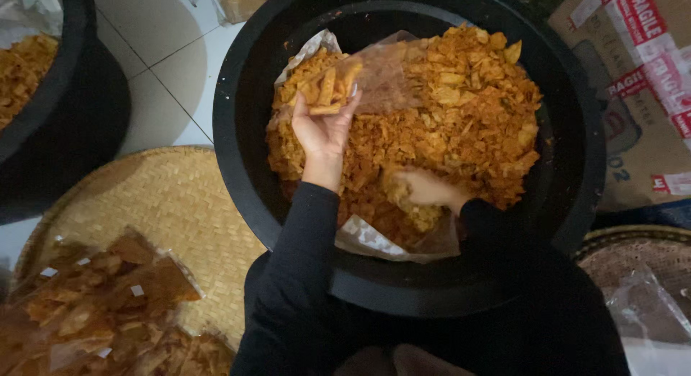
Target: The person scoops orange chips from a large black tub into clear plastic bags using both hands. They place the filled bags onto a woven tray and continue the process with additional bags.
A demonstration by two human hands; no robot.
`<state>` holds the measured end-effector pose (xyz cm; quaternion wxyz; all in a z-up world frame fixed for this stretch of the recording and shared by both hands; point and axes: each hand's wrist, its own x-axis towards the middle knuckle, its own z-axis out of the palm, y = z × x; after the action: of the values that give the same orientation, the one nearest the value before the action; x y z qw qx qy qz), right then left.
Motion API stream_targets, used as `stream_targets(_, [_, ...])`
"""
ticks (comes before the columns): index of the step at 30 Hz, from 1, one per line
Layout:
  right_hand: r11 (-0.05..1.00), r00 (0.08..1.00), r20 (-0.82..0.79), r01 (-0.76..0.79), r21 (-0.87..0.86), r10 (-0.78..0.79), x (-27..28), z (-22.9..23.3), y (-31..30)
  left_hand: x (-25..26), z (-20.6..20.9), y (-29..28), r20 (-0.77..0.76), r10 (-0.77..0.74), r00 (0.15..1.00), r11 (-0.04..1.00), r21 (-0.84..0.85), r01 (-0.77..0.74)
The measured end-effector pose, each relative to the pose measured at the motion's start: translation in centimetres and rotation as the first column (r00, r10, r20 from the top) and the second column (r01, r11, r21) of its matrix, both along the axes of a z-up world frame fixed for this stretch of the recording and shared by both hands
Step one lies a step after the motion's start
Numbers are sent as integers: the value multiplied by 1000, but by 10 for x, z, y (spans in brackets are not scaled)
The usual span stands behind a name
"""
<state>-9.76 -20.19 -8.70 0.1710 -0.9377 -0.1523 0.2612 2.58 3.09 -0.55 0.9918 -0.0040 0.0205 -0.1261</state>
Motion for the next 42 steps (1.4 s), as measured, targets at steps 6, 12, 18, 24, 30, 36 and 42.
stream_targets(6, [624,811,-132,531,573,-570,21,84,-38,-7,-4,-12,-45,3,999,999,54,-1])
stream_targets(12, [127,639,47,81,989,-767,-5,169,-43,-17,-9,-32,-3,-39,999,994,98,39])
stream_targets(18, [493,690,354,5,870,-631,-8,228,-27,-31,-11,-44,-189,-69,980,986,136,96])
stream_targets(24, [885,571,763,-129,447,-302,19,258,0,-28,-18,-48,-134,-87,987,992,75,98])
stream_targets(30, [650,573,503,68,757,-647,50,225,-31,-24,-14,-44,-239,-48,970,996,66,66])
stream_targets(36, [868,851,188,455,200,-490,54,74,-49,-26,-1,-32,-239,-43,970,995,-102,19])
stream_targets(42, [870,981,-139,47,-491,-132,-22,-45,-39,-23,-4,-28,-272,-20,962,996,-91,-5])
